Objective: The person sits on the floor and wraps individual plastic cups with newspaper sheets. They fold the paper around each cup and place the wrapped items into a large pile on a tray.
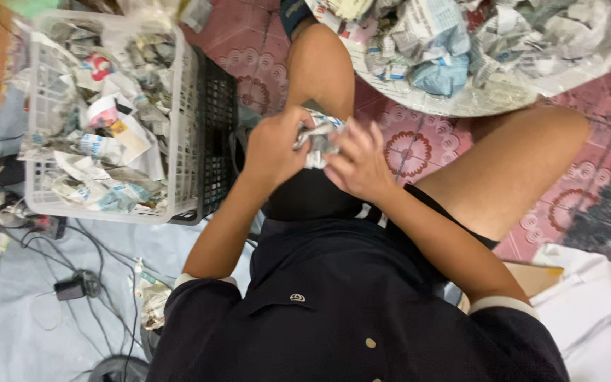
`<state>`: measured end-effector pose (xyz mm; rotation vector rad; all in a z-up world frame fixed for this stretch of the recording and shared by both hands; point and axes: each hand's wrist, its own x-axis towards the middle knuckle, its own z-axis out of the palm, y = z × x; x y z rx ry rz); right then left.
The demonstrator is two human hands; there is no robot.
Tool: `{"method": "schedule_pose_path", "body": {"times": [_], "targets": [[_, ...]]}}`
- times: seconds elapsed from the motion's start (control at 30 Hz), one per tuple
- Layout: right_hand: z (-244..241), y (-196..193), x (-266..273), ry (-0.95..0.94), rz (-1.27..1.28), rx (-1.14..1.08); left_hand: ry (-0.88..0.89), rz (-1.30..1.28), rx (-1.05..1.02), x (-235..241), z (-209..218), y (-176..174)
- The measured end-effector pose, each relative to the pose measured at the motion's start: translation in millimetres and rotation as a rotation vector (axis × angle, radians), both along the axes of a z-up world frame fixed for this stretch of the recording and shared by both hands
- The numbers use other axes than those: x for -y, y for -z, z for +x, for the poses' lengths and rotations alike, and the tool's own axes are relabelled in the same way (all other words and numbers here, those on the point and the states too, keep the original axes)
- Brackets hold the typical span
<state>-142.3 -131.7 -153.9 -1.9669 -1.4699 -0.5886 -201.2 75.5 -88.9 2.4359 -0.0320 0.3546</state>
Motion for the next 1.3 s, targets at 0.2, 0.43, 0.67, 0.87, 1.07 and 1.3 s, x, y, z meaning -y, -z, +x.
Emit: {"method": "schedule_pose_path", "body": {"times": [0.2, 0.43, 0.67, 0.87, 1.07, 1.3], "targets": [[0.6, -7.1, -0.4, 0.016, -0.158, 0.102, 0.032, -0.005, -0.006, 1.2, 3.1, -4.9], [7.2, -16.8, 7.0, -0.071, -0.105, -0.025, 0.273, -0.546, -0.236, -29.2, 15.0, -20.8], [31.5, -21.0, 19.7, -0.080, -0.026, -0.544, 0.092, -0.824, -0.018, 5.3, 45.5, 16.8], [128.2, -51.2, 94.4, 0.236, -0.129, -0.403, 0.168, -0.952, 0.269, 59.5, 88.5, 51.0], [229.6, -57.6, 125.6, 0.664, -0.126, -0.129, 0.401, -0.842, 0.104, 102.8, 119.5, 70.2], [263.4, -20.5, 120.4, 0.708, -0.191, -0.360, 0.571, -0.706, -0.038, 98.9, 128.4, 66.9]]}}
